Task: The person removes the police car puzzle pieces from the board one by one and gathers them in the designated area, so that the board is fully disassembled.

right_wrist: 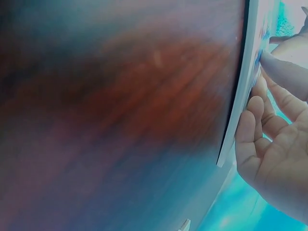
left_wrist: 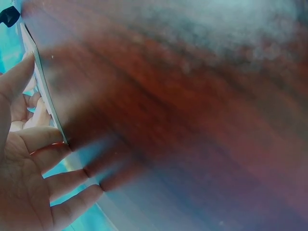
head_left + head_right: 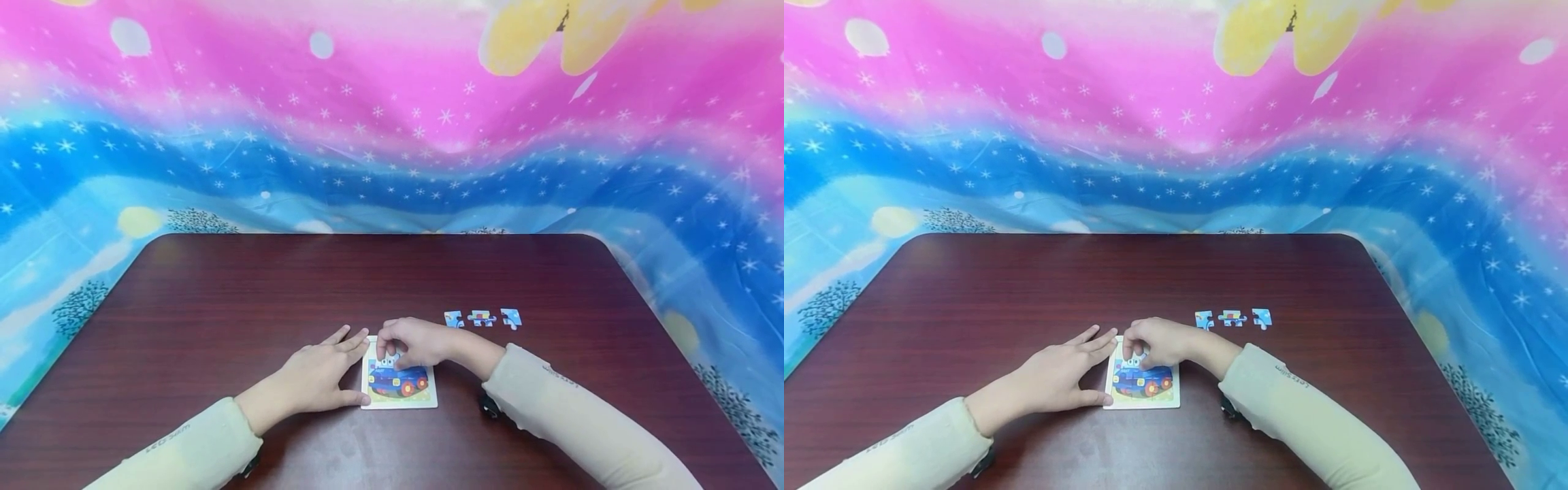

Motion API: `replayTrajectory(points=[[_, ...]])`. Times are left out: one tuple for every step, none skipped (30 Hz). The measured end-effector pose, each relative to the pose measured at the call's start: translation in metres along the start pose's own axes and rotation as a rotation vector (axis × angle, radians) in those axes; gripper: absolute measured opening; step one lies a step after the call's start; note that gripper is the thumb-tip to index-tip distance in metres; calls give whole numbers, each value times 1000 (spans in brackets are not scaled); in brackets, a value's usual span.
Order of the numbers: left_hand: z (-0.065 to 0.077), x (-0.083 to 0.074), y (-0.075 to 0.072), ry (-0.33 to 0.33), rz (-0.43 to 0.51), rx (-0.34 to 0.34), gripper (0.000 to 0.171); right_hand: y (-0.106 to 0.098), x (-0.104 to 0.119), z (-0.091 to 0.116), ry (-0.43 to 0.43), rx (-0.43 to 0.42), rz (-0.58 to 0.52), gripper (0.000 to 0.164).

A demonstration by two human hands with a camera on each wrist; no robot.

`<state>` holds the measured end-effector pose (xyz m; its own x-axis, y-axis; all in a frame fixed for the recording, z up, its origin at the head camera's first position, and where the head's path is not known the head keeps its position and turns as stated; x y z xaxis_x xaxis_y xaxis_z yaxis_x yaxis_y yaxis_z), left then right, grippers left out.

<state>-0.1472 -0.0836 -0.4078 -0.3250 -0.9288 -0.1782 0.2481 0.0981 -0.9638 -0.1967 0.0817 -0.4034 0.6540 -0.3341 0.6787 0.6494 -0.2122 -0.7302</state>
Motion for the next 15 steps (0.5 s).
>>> replayTrajectory(points=[[0,0,0,0,-1,-1,91,0,0,0,-1,-2,2,21],[0,0,0,-1,-2,-2,90,0,0,0,-1,-4,3,21],[0,-1,-1,-2,-3,-4,90,0,0,0,-2,-5,7,21],[0,-1,-1,-4,-3,-4,90,0,0,0,-3,-7,11,21],[0,-1,-1,-7,-4,-4,90,0,0,0,-3,-8,16,21],[0,-1,-1,-10,-5,-4,90,1,0,0,-3,-10,21,20],[0,-1,-1,-13,-4,-4,90,1,-1,0,-2,-12,25,20],[0,-1,-1,-16,-5,-3,90,1,-1,0,-2,-14,26,20],[0,-1,-1,-18,-5,-2,90,2,-2,0,-1,-17,28,21],[0,-1,-1,-20,-4,0,90,2,-2,0,1,-19,26,21],[0,-1,-1,-23,-5,2,90,3,-3,0,3,-22,24,21],[0,-1,-1,-25,-6,3,90,3,-3,0,8,-25,21,21],[0,-1,-1,-27,-6,4,90,3,-3,0,9,-27,18,21],[0,-1,-1,-27,-8,4,90,3,-3,1,14,-29,14,22],[0,-1,-1,-27,-9,5,90,3,-3,1,18,-31,14,22]])
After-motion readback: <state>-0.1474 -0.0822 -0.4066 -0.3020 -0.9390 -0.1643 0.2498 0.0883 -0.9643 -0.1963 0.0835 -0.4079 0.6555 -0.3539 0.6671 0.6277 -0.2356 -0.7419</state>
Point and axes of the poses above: each hand's wrist, its own z-axis away from the middle knuckle, its own y-axis out of the palm, x = y × z, the point moved 4 cm from there along -z, towards the middle knuckle, and after that the axes turned 15 degrees about -y, right-handed, at the moved point
